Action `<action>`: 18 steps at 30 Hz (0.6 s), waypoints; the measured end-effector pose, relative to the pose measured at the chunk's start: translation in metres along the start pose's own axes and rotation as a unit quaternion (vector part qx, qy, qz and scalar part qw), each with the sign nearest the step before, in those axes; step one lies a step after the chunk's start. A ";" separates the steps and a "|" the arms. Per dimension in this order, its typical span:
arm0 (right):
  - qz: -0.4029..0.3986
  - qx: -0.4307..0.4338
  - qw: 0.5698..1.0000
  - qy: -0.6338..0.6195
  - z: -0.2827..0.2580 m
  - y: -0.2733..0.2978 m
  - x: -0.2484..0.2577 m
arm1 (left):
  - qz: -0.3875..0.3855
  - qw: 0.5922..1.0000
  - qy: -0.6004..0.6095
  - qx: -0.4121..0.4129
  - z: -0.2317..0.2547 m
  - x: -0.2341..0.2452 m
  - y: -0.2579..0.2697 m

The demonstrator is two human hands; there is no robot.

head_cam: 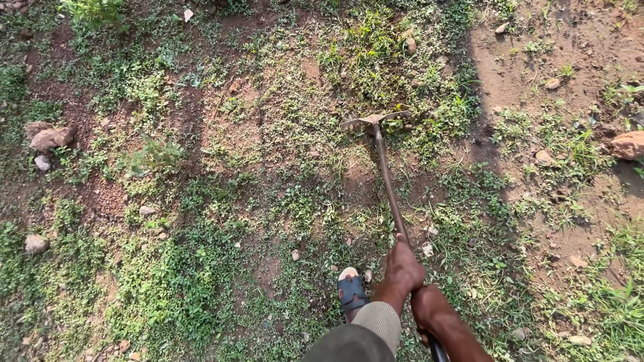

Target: Using a garden rake to clear and level the soil in a garden area.

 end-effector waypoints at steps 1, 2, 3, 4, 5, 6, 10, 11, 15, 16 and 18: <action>0.001 0.007 1.000 0.013 0.008 -0.001 0.001 | 0.004 1.000 -0.029 -0.008 -0.009 -0.009 -0.005; 0.001 0.014 1.000 0.026 0.018 -0.001 0.003 | 0.008 0.998 -0.058 -0.015 -0.019 -0.019 -0.008; 0.001 0.017 1.000 0.026 0.026 -0.002 0.004 | 0.010 0.998 -0.058 -0.016 -0.022 -0.025 -0.003; 0.004 0.004 0.999 0.033 0.037 -0.004 0.005 | 0.013 0.999 -0.044 -0.016 -0.027 -0.032 0.003; 0.007 -0.009 0.999 0.038 0.051 -0.006 0.006 | 0.014 0.999 -0.030 -0.016 -0.034 -0.042 0.010; 0.008 -0.007 0.999 0.037 0.064 -0.010 0.009 | 0.015 0.999 -0.030 -0.018 -0.041 -0.053 0.010; -0.012 -0.015 1.000 0.017 0.125 -0.024 0.014 | 0.014 1.000 0.014 0.018 -0.071 -0.101 0.024; -0.010 -0.031 0.999 0.016 0.139 -0.029 0.011 | 0.015 0.999 0.024 0.029 -0.078 -0.109 0.030; 0.009 0.062 0.996 0.060 0.212 -0.094 0.011 | 0.032 0.999 -0.030 0.004 -0.107 -0.147 0.061; 0.044 0.106 0.986 0.124 0.237 -0.133 0.009 | 0.037 0.999 -0.034 0.006 -0.119 -0.160 0.061; 0.078 0.151 0.967 0.190 0.270 -0.158 0.008 | 0.043 0.998 -0.034 0.010 -0.139 -0.183 0.069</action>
Point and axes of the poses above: each hand's wrist, its own y-axis away from the middle knuckle, its own x-axis out of the back of the hand, z = x × y, the point moved 3 cm from there along -y, towards the middle knuckle, and after that the axes turned 8 degrees about -x, right-handed, at the moved point
